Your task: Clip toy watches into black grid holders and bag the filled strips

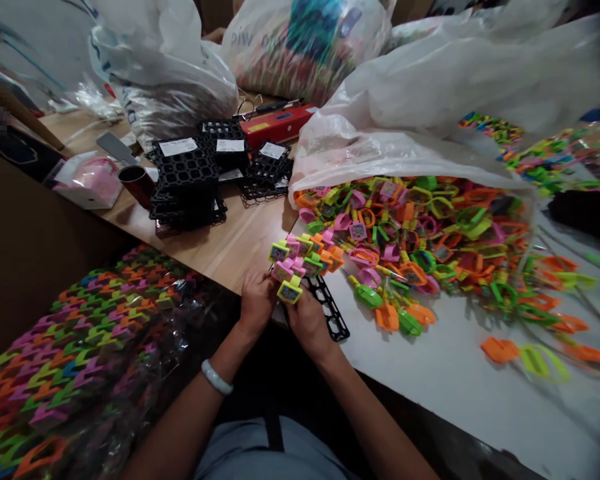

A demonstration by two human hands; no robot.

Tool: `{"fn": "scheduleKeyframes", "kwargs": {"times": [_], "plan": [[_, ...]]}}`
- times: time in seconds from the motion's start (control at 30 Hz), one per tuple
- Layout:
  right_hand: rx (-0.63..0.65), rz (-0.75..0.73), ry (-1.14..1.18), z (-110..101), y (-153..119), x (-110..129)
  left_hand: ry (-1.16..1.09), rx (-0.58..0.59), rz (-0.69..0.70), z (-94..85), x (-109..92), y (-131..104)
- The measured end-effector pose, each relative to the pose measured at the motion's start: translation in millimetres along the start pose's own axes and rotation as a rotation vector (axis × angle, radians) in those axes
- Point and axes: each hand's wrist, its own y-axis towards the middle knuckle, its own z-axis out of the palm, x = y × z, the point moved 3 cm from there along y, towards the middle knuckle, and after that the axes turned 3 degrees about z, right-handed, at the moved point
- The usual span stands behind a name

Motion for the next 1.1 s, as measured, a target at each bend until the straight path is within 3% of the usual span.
{"fn": "scheduleKeyframes", "kwargs": {"times": [0.13,0.23,0.37,0.47,0.53,0.67,0.77,0.97,1.1], "plan": [[0.043,0.039,0.092,-10.3,0.3,2.9,-0.013,-0.022,-0.005,-0.8,0.9,-0.5],[0.035,0.065,0.137,-43.6,5.2,-5.5,-0.045,-0.008,-0.006,-1.0,4.1,2.1],[-0.188,0.178,-0.292,-96.6,24.0,-38.7,-0.108,0.05,0.009,-1.3,6.4,7.9],[-0.147,0.244,-0.502,-113.4,37.0,-54.5,-0.147,0.054,0.006,-8.7,2.3,9.0],[-0.172,0.207,-0.453,-119.8,37.9,-50.0,-0.156,0.013,-0.024,-20.3,-4.2,8.0],[-0.347,0.198,-0.135,-129.8,18.2,-33.5,-0.121,-0.135,-0.092,-51.4,-28.5,7.1],[-0.312,0.233,-0.087,-123.2,-2.4,-37.3,-0.105,-0.171,-0.145,-61.1,-47.4,4.4],[-0.136,0.184,-0.483,-111.1,-21.8,-54.6,-0.066,-0.014,-0.247,-28.8,-42.9,-21.7],[-0.245,0.335,-0.304,-122.2,-23.0,-56.7,0.032,0.049,-0.112,-9.2,-34.4,-27.6]]}}
